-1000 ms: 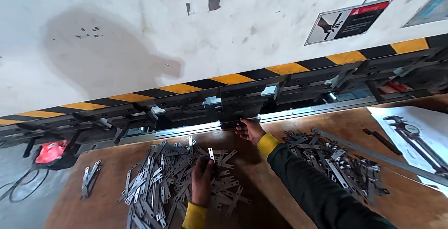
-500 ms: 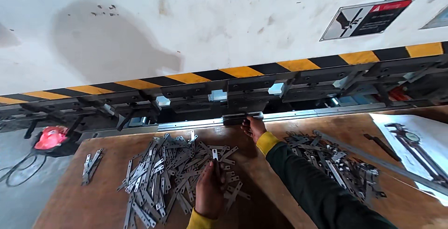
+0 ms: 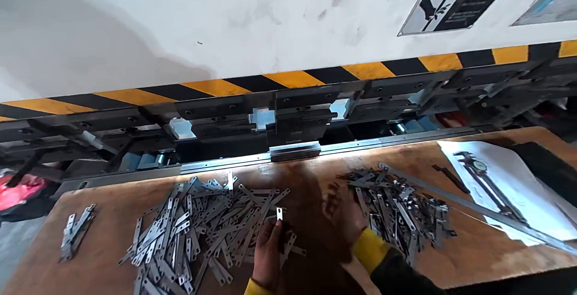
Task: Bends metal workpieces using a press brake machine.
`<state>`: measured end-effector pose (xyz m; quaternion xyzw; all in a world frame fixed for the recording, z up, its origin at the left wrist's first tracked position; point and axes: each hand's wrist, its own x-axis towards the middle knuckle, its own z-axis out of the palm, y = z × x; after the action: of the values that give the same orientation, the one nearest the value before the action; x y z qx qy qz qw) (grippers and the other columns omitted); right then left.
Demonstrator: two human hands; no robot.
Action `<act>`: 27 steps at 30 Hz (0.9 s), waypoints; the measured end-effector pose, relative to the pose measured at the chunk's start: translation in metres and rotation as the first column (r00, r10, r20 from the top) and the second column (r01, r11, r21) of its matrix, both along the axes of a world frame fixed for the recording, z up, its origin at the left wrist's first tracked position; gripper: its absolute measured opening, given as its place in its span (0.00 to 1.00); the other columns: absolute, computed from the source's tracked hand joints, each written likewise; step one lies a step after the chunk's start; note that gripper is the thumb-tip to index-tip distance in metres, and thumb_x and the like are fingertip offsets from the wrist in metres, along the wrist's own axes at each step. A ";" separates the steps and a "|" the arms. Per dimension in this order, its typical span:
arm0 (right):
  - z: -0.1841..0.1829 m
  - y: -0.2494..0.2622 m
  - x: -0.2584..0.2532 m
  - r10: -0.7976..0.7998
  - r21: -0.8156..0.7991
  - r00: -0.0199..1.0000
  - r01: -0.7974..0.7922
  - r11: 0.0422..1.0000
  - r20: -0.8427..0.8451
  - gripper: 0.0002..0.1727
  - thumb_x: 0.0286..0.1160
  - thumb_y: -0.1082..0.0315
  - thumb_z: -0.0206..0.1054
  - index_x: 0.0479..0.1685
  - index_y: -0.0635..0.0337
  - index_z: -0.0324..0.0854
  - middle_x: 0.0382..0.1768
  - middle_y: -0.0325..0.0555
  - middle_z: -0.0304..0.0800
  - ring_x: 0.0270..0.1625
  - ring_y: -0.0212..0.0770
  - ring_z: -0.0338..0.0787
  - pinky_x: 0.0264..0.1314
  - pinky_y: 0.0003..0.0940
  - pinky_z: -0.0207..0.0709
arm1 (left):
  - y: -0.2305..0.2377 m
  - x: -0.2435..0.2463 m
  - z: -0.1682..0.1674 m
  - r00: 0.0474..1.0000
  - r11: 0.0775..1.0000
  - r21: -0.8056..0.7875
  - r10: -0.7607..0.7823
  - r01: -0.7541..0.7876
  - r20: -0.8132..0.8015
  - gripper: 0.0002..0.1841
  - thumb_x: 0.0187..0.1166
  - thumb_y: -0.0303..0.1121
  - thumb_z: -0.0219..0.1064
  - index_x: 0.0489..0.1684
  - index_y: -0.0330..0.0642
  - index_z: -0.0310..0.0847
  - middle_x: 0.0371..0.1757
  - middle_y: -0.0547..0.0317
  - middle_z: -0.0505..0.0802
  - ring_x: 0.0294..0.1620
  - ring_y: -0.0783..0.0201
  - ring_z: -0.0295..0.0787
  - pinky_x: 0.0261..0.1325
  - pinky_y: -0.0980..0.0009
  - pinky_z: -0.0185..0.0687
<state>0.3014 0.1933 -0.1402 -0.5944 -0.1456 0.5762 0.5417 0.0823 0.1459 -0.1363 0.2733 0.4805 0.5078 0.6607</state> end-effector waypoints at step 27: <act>0.055 0.021 -0.006 0.255 0.209 0.704 -0.501 0.840 0.663 0.14 0.82 0.56 0.65 0.40 0.55 0.90 0.36 0.34 0.90 0.41 0.26 0.86 0.49 0.29 0.80 | 0.005 -0.014 -0.008 0.672 0.901 0.202 -0.124 0.385 -0.730 0.27 0.87 0.51 0.54 0.66 0.39 0.87 0.68 0.51 0.90 0.74 0.52 0.83 0.80 0.49 0.74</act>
<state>0.2955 0.2142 -0.0850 -0.5895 -0.5405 0.4138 0.4349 0.0682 0.1509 -0.1439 0.6197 0.5559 0.3417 0.4361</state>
